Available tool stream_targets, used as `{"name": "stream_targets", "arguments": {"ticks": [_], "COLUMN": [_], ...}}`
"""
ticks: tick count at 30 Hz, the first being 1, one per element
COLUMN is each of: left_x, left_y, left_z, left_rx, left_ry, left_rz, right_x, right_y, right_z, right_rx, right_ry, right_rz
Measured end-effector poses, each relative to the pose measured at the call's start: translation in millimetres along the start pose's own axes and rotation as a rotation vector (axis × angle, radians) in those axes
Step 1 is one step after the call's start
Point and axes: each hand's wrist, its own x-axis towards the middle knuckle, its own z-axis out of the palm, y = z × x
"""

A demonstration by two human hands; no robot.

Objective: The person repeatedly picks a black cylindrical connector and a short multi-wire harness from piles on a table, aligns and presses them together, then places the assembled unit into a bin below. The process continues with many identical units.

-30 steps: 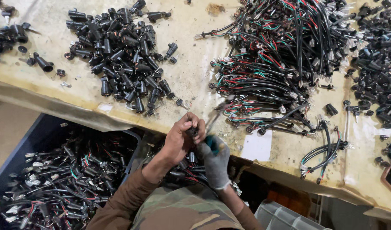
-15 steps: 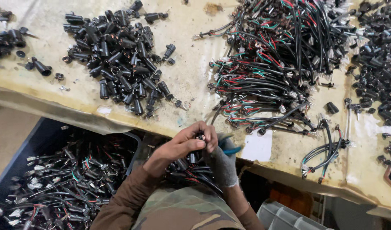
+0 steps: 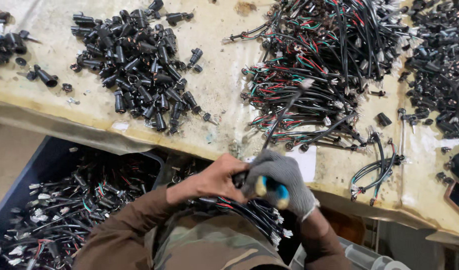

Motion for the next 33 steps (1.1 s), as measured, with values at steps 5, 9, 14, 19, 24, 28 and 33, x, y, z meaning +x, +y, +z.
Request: {"name": "stream_targets", "arguments": {"ticks": [5,9,14,19,24,28,33], "left_x": [-4.8,-10.7,-18.0,-28.4,-41.9,-52.4,-34.1], "left_y": [9.8,13.7,13.4,26.5,23.4,15.4,21.3], "left_z": [-5.1,-6.5,9.2,47.6,68.1,74.0,67.6], "left_rx": [0.116,0.330,0.493,0.439,0.432,0.429,0.389], "left_ry": [-0.120,0.134,0.230,0.212,0.127,0.084,0.074], "left_rz": [-0.070,-0.067,-0.137,-0.010,-0.077,-0.169,-0.135], "right_x": [31.2,25.4,-11.4,-40.6,-42.0,-46.8,-57.7], "right_y": [-7.2,-11.7,-6.5,-14.4,-17.1,-19.6,-21.4], "right_z": [-4.5,39.0,67.9,55.0,64.9,77.8,84.1], "right_rx": [0.132,0.105,-0.072,1.474,1.687,1.616,1.224], "right_ry": [-0.194,0.243,0.429,0.521,0.448,0.593,0.549], "right_rz": [0.036,0.206,0.186,0.094,0.104,0.172,0.089]}}
